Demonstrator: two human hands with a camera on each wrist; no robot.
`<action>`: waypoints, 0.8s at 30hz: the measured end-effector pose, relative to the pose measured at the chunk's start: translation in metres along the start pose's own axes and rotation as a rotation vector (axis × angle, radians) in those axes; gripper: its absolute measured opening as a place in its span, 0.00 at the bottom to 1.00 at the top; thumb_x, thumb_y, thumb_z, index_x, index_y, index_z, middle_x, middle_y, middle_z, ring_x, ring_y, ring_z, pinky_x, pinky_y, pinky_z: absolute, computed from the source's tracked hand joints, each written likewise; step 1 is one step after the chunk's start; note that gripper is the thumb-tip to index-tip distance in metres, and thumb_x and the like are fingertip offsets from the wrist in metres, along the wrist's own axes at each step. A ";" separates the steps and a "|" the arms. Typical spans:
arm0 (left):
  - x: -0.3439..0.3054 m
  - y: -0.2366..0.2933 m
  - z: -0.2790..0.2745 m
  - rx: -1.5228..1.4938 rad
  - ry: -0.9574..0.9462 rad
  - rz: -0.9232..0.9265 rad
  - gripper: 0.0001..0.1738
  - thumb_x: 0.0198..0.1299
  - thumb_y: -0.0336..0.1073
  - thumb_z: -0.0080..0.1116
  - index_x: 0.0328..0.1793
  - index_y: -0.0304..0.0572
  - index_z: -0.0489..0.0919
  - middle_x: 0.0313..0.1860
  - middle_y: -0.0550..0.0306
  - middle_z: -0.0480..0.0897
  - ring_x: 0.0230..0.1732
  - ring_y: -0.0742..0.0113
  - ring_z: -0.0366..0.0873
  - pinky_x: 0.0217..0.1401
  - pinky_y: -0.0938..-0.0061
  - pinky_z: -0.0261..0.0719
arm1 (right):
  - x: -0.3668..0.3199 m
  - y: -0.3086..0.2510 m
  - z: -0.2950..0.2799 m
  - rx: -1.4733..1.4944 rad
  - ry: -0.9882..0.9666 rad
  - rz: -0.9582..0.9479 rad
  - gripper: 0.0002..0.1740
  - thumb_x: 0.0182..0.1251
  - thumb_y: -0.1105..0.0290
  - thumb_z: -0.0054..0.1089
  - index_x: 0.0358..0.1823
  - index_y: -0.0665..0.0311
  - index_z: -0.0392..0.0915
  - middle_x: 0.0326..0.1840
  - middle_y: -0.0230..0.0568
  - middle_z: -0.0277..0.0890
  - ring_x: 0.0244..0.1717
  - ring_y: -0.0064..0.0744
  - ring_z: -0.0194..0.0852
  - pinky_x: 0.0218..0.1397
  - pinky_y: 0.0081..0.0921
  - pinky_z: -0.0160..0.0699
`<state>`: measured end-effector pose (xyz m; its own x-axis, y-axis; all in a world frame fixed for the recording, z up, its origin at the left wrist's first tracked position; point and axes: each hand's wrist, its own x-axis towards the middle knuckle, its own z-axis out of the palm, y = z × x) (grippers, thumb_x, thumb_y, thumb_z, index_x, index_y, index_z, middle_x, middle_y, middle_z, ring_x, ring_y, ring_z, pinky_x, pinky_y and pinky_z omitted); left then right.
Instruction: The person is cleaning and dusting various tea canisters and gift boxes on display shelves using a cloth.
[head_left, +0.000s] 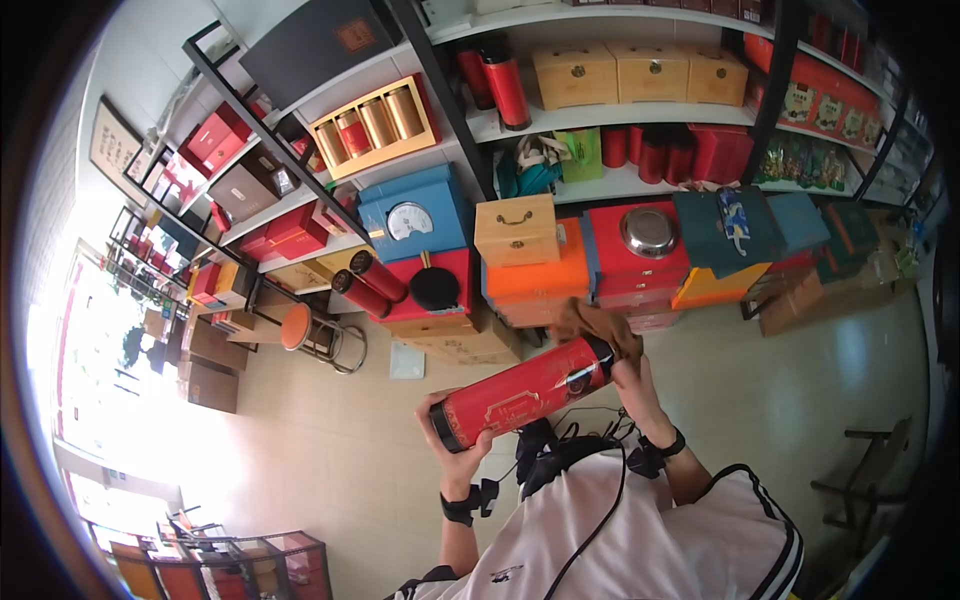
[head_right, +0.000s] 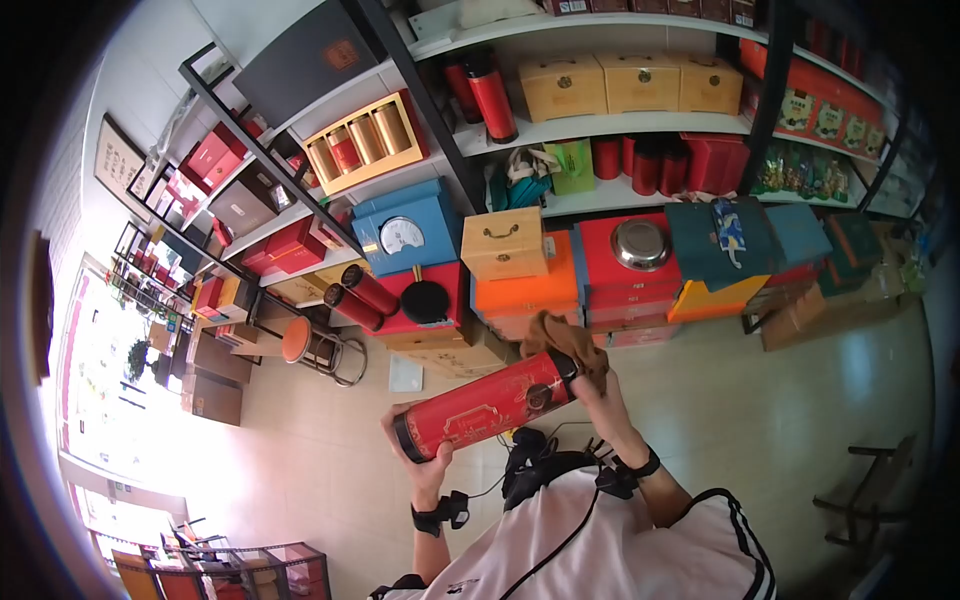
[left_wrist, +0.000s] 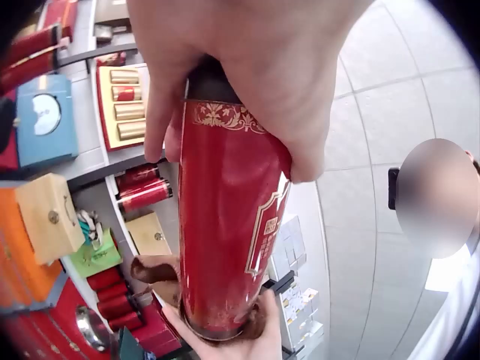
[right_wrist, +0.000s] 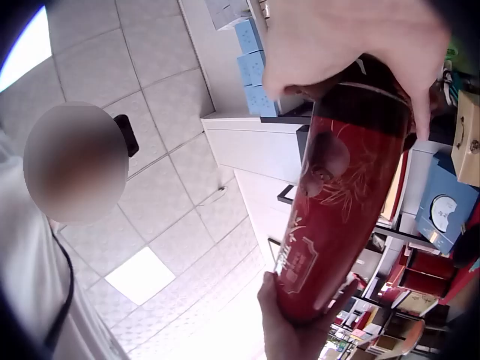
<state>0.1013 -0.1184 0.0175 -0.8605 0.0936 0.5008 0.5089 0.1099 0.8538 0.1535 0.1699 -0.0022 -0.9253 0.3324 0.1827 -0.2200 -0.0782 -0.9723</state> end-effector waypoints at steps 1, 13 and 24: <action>0.004 0.004 -0.005 0.100 -0.034 0.128 0.51 0.46 0.48 0.82 0.70 0.40 0.62 0.57 0.46 0.76 0.57 0.57 0.77 0.63 0.59 0.78 | 0.003 0.000 0.001 -0.001 -0.009 -0.004 0.17 0.74 0.61 0.68 0.52 0.65 0.73 0.31 0.24 0.63 0.33 0.14 0.59 0.35 0.21 0.61; -0.016 -0.023 0.050 -0.543 0.221 -0.198 0.47 0.65 0.45 0.71 0.82 0.39 0.56 0.76 0.39 0.70 0.74 0.45 0.73 0.76 0.53 0.75 | -0.007 0.043 0.028 -0.024 -0.091 0.024 0.23 0.68 0.59 0.76 0.48 0.71 0.77 0.38 0.38 0.83 0.42 0.28 0.78 0.48 0.30 0.80; -0.051 -0.060 0.047 -0.234 0.033 -0.393 0.26 0.64 0.39 0.56 0.65 0.30 0.73 0.54 0.47 0.83 0.60 0.61 0.79 0.66 0.63 0.76 | -0.051 0.011 0.052 -0.409 -0.430 -0.327 0.48 0.73 0.44 0.62 0.80 0.70 0.54 0.80 0.61 0.55 0.79 0.51 0.60 0.80 0.41 0.59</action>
<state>0.1156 -0.0831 -0.0663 -0.9894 0.0580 0.1332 0.1273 -0.0959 0.9872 0.1822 0.1036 -0.0149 -0.8901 -0.1315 0.4363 -0.4534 0.3526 -0.8186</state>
